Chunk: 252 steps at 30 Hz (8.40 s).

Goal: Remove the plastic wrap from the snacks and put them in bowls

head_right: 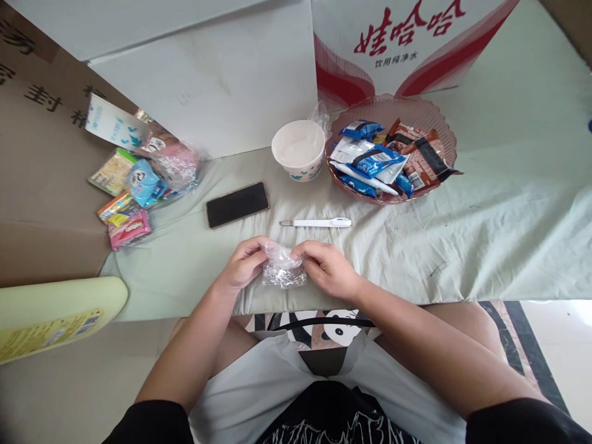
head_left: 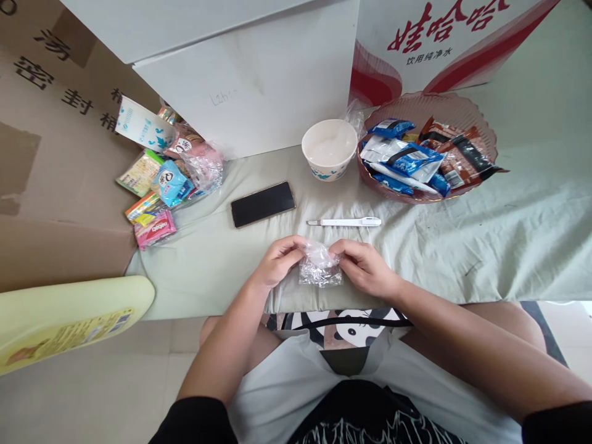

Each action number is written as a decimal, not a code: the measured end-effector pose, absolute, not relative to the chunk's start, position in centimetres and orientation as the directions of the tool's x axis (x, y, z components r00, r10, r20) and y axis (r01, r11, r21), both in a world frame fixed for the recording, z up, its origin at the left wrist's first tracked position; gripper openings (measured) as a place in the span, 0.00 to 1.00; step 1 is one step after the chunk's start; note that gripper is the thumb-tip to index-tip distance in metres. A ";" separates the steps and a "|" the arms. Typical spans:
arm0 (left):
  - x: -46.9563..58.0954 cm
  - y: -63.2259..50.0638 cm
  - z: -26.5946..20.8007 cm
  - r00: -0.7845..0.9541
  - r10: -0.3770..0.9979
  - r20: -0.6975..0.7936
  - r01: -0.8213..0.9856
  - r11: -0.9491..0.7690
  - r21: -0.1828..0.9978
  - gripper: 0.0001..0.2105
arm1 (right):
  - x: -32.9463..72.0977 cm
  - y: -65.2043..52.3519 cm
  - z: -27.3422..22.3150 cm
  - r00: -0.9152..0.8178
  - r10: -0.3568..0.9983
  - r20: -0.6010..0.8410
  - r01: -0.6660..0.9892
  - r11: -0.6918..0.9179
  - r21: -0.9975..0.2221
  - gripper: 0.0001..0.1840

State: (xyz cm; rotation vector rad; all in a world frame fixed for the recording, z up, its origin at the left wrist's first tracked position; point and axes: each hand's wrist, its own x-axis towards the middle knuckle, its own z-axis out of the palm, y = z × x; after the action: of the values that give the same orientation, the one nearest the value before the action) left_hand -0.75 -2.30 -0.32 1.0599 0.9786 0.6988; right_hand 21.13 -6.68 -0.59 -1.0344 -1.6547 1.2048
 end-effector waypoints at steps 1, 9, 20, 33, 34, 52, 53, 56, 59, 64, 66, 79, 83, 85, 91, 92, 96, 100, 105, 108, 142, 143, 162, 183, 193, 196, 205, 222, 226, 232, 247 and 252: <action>-0.8 -2.3 -0.2 0.431 0.839 -0.332 -0.046 0.388 0.921 0.19 | 21.2 -6.6 -0.7 -0.328 0.925 0.190 0.144 0.248 -0.958 0.14; -1.0 -2.5 0.3 0.500 0.800 -0.332 0.207 0.262 0.943 0.20 | 21.1 -6.7 -0.3 -0.384 0.897 0.217 0.207 0.313 -0.927 0.10; 0.6 -3.2 0.4 0.398 0.886 -0.238 0.178 0.180 0.967 0.16 | 20.7 -6.2 -0.3 -0.257 0.962 0.089 0.252 0.156 -0.955 0.04; 6.0 10.3 9.4 0.107 0.855 0.508 0.675 -0.437 0.594 0.10 | 23.6 -5.1 2.3 -0.036 0.988 0.150 0.129 0.154 -0.980 0.08; 7.3 11.7 9.9 0.172 0.858 0.484 0.740 -0.437 0.511 0.10 | 23.7 -5.0 2.4 -0.039 0.986 0.162 0.132 0.166 -0.977 0.08; 13.3 19.2 11.1 0.460 0.852 -0.252 0.882 -0.405 0.241 0.13 | 25.4 -4.8 2.8 -0.070 0.981 0.180 0.205 0.191 -0.960 0.08; 11.7 18.6 11.2 0.417 0.903 -0.104 0.883 -0.376 0.281 0.13 | 25.5 -4.7 2.6 -0.059 0.978 0.201 0.246 0.210 -0.946 0.07; 5.0 16.2 10.7 0.240 0.964 0.115 0.912 -0.264 0.314 0.10 | 25.5 -4.4 1.4 -0.067 0.948 0.311 0.463 0.306 -0.832 0.08; -3.1 12.8 9.4 0.070 0.991 0.115 0.959 -0.099 0.267 0.09 | 25.1 -4.0 -0.3 -0.155 0.910 0.384 0.632 0.390 -0.670 0.11; -14.5 7.4 7.4 -0.230 0.966 0.119 0.967 0.214 0.137 0.14 | 24.2 -4.1 -2.6 -0.231 0.884 0.407 0.778 0.419 -0.468 0.16; -17.8 6.2 6.7 -0.338 0.931 0.135 0.938 0.322 0.128 0.20 | 24.0 -4.3 -3.0 -0.254 0.891 0.377 0.816 0.406 -0.412 0.17; -25.5 11.0 5.9 -0.292 0.947 0.130 0.861 0.202 0.468 0.20 | 23.8 -4.6 -2.5 -0.306 0.894 0.329 0.841 0.415 -0.346 0.16; -24.4 10.3 8.9 -0.308 0.951 0.035 0.944 0.300 0.137 0.18 | 24.0 -4.6 -2.8 -0.298 0.890 0.346 0.834 0.419 -0.359 0.15; -23.4 8.6 10.9 -0.364 0.931 0.027 0.930 0.362 0.066 0.16 | 24.2 -4.5 -3.0 -0.283 0.886 0.369 0.835 0.416 -0.359 0.14; -14.7 0.0 11.8 -0.249 0.952 -0.179 0.248 0.242 0.938 0.27 | 24.5 -4.1 -3.3 -0.203 0.898 0.391 0.772 0.392 -0.500 0.16; -12.6 -1.1 10.7 -0.142 0.947 -0.288 0.064 0.299 0.952 0.30 | 24.4 -4.1 -3.1 -0.181 0.899 0.399 0.741 0.391 -0.546 0.16; -5.0 -2.8 6.2 0.142 0.893 -0.428 -0.291 0.451 0.844 0.26 | 24.0 -4.8 -2.0 -0.119 0.907 0.404 0.648 0.379 -0.661 0.18; -2.1 -1.4 3.8 0.375 0.792 -0.482 -0.284 0.593 0.753 0.26 | 24.2 -5.6 -0.8 -0.177 0.897 0.405 0.606 0.423 -0.673 0.17; -3.3 -0.5 2.7 0.496 0.646 -0.581 -0.126 0.715 0.688 0.26 | 25.0 -5.5 0.1 -0.319 0.856 0.407 0.541 0.517 -0.663 0.18; -3.4 -0.6 2.4 0.514 0.592 -0.621 -0.091 0.757 0.647 0.26 | 24.8 -5.4 -0.1 -0.423 0.823 0.380 0.519 0.564 -0.642 0.19; -2.1 -2.0 0.9 0.361 0.915 0.182 0.270 -0.289 0.918 0.10 | 21.9 -6.1 -1.7 -0.382 0.815 0.436 0.637 0.574 -0.514 0.17; -2.1 -2.1 0.8 0.339 0.914 0.221 0.254 -0.315 0.914 0.10 | 21.8 -6.2 -1.7 -0.403 0.805 0.435 0.630 0.589 -0.506 0.17; -0.6 -3.1 -0.1 0.475 0.804 0.359 0.393 -0.558 0.731 0.07 | 21.3 -6.1 -1.9 -0.344 0.831 0.437 0.614 0.551 -0.565 0.05; -4.9 -0.7 1.4 0.117 0.993 0.025 0.193 -0.047 0.980 0.09 | 23.6 -5.4 -0.6 -0.245 0.871 0.425 0.528 0.488 -0.696 0.14; -5.6 -0.9 1.7 0.379 0.912 0.156 0.552 -0.358 0.753 0.03 | 25.2 -4.7 -0.1 -0.051 0.879 0.474 0.703 0.369 -0.608 0.10; -5.8 -0.8 1.4 0.257 0.939 0.228 0.532 -0.334 0.778 0.05 | 25.7 -4.6 0.1 0.019 0.857 0.515 0.748 0.330 -0.575 0.12; -4.9 -1.4 1.7 0.394 0.910 0.126 0.646 -0.372 0.667 0.12 | 24.6 -4.7 -0.5 -0.318 0.810 0.492 0.751 0.532 -0.391 0.06; -7.0 -1.8 5.6 0.860 0.312 -0.404 0.361 0.188 0.913 0.11 | 24.4 -5.2 -0.4 -0.614 0.721 0.320 0.533 0.678 -0.507 0.24; -6.6 -2.4 5.3 0.793 0.468 -0.390 0.339 0.193 0.921 0.08 | 24.1 -5.2 -0.8 -0.523 0.784 0.335 0.629 0.620 -0.468 0.17; -5.3 -2.4 2.5 0.153 0.961 0.229 0.432 -0.274 0.859 0.13 | 23.4 -5.3 -0.7 -0.504 0.735 0.454 0.633 0.672 -0.385 0.07; -3.2 -2.8 2.2 0.387 0.918 -0.091 0.682 -0.218 0.698 0.13 | 18.8 -8.6 -1.4 -0.579 0.612 0.540 0.521 0.786 -0.333 0.12; -4.0 -2.5 2.4 0.357 0.926 -0.125 0.750 -0.204 0.629 0.11 | 19.0 -8.3 -1.4 -0.553 0.671 0.493 0.612 0.729 -0.306 0.16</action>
State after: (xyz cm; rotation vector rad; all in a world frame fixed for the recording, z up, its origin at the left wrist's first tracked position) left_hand -3.98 -2.55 2.40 2.0151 1.4498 0.3731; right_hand 18.96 -8.29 -1.43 -0.9677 -2.3352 0.1309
